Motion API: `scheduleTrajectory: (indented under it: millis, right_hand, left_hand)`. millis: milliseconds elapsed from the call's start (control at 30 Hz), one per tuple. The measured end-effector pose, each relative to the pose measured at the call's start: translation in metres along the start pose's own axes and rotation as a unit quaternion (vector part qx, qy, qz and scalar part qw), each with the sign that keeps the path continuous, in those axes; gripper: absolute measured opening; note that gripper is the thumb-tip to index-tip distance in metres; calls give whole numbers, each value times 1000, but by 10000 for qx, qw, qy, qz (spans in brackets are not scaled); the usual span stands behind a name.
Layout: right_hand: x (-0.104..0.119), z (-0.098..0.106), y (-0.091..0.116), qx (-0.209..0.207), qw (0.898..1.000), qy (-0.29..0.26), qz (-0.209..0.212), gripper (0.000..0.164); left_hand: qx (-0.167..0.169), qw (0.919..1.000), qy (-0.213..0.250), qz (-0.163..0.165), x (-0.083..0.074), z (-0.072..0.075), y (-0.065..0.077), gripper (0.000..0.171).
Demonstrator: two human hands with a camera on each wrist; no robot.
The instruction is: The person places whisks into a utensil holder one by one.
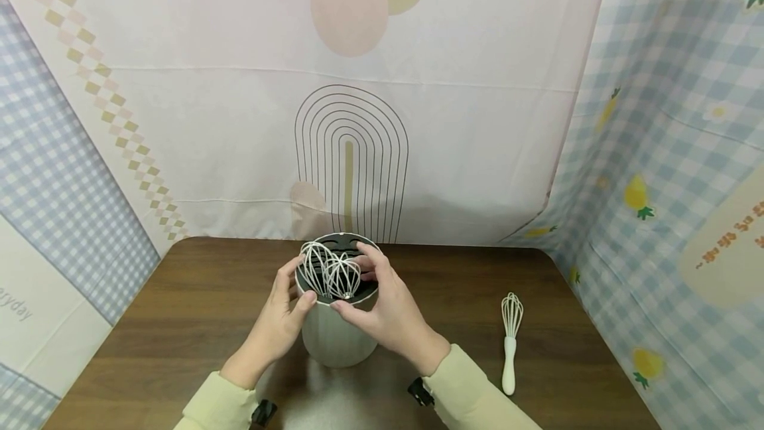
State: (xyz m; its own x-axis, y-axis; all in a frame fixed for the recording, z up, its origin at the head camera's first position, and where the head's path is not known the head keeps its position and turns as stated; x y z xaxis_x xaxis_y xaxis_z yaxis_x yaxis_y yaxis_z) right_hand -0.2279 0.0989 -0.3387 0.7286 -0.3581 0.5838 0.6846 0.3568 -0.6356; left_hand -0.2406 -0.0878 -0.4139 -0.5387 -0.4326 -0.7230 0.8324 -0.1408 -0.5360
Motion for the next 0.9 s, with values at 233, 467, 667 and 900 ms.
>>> scheduleTrajectory:
  millis: [233, 467, 667, 900]
  right_hand:
    - [-2, 4, -1, -117, 9999, 78, -59, 91]
    - [7, 14, -3, -244, 9996, 130, -8, 88]
    - [29, 32, -4, -321, 9991, 266, -82, 80]
    - [-18, 50, 16, -451, 9972, 532, -285, 85]
  left_hand:
    - [-15, 10000, 23, 11, 0, 0, 0, 66]
    - [-42, 10000, 40, -3, 1, 0, 0, 66]
    - [-38, 10000, 37, 11, 0, 0, 0, 66]
    - [-40, 10000, 46, 5, 0, 0, 0, 66]
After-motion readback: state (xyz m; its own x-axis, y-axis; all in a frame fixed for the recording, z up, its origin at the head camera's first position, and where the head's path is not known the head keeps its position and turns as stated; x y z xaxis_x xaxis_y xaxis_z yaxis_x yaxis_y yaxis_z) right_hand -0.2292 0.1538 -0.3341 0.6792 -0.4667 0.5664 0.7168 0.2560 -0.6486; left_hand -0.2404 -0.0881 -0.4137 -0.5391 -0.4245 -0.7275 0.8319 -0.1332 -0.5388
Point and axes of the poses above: each hand's wrist, its own y-axis away from the middle knuckle, its own z-axis out of the back of the hand, x = y × z, the point moved 7 cm from there along -y, towards the middle knuckle, and after that the axes turned 4 degrees about -z, right-handed, at the moved point
